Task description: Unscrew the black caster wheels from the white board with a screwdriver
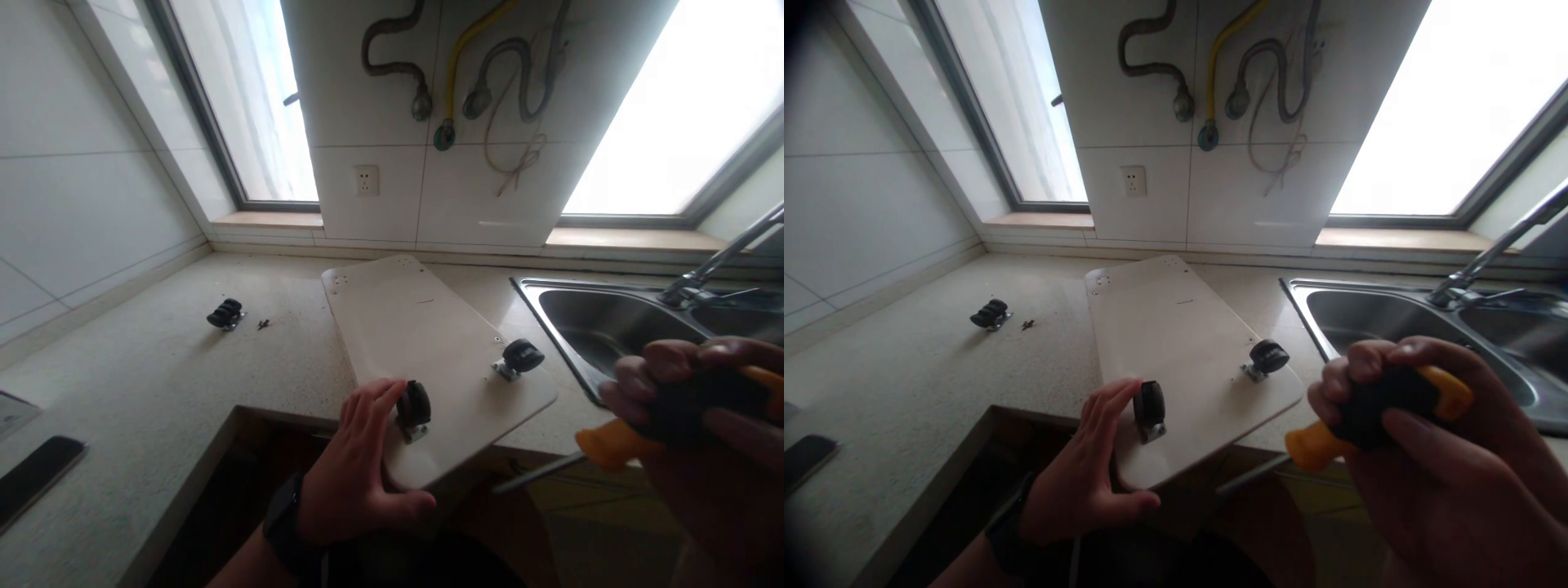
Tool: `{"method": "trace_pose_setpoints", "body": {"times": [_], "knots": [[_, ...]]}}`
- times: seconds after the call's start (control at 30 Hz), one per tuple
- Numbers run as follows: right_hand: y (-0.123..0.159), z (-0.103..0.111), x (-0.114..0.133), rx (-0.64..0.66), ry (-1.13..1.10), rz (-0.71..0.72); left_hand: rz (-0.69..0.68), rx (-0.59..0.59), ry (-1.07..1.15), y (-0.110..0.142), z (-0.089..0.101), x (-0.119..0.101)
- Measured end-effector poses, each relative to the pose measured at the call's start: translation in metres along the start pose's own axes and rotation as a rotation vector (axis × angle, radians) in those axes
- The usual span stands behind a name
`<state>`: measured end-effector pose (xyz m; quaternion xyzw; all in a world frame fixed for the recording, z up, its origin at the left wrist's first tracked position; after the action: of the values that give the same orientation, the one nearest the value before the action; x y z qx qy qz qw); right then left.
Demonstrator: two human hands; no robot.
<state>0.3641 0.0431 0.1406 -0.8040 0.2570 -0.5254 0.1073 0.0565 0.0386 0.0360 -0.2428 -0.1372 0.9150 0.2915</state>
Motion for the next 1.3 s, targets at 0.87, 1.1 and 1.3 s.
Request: {"method": "trace_pose_setpoints", "body": {"times": [0.87,1.1,1.3], "knots": [[-0.003,-0.157,-0.046,0.504,-0.100,0.078,-0.077,-0.042,0.103,-0.020,-0.003,0.037],[-0.002,-0.165,-0.047,0.538,-0.058,0.093,-0.086,-0.034,0.109,-0.022,-0.003,0.043],[-0.006,-0.171,-0.053,0.596,-0.038,0.113,-0.099,-0.039,0.101,-0.024,-0.002,0.049]]}}
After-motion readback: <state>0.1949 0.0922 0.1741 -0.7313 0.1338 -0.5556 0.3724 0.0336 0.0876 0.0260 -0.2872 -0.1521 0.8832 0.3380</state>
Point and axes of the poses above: each hand's wrist, its own y-axis away from the middle knuckle, its own z-axis out of the back of the hand, x = y × z, the point moved 4 cm from there along -y, towards the middle knuckle, and after that the axes turned 15 degrees about -y, right-handed, at the moved point
